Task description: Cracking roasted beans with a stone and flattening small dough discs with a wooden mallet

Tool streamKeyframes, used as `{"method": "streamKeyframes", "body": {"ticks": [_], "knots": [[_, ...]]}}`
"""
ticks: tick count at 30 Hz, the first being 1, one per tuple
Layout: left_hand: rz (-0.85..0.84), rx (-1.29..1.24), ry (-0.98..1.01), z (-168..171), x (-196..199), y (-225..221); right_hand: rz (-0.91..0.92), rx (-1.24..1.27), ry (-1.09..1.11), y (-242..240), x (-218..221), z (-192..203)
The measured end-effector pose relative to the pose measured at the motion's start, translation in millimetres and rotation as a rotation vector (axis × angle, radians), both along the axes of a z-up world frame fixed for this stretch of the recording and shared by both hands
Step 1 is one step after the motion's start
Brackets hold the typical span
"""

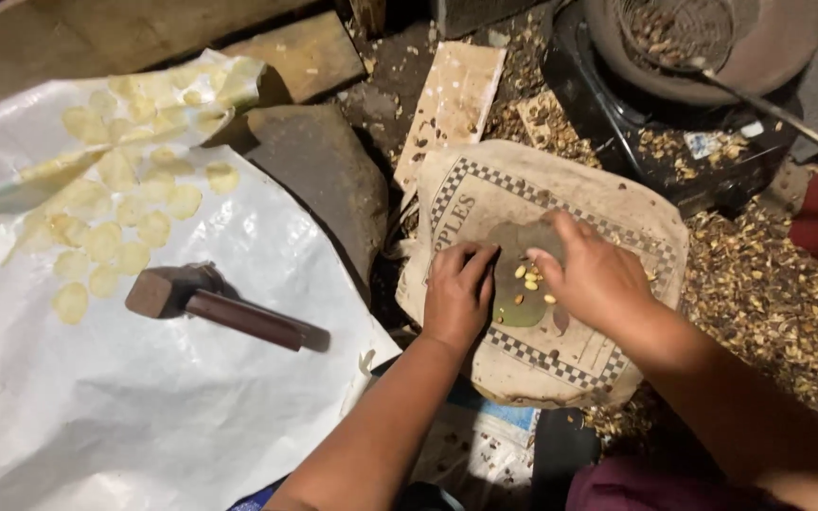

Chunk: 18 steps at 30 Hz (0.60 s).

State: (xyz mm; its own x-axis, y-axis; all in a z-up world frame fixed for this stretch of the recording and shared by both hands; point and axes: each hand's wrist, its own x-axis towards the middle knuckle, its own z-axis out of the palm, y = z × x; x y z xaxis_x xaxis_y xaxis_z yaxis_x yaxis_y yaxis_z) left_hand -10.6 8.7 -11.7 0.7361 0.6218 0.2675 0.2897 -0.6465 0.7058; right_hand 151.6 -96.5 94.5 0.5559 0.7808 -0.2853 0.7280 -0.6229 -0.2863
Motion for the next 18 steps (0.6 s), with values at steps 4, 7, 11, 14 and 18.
{"method": "streamKeyframes", "body": {"ticks": [4, 7, 11, 14, 18], "knots": [[-0.021, 0.042, -0.046, -1, 8, 5, -0.096, -0.184, 0.148, 5, 14, -11], [0.014, 0.027, -0.08, 1, 10, 6, -0.075, -0.2, 0.129, 13, 4, 11], [0.037, -0.008, -0.074, 6, 12, 4, -0.034, -0.172, 0.053, 2, -3, -9], [0.031, 0.016, -0.044, 0, 13, 5, -0.068, -0.114, 0.131, 2, 5, 9], [0.029, 0.011, 0.004, 6, 10, 1, -0.064, -0.108, 0.132, -4, 2, 5]]}}
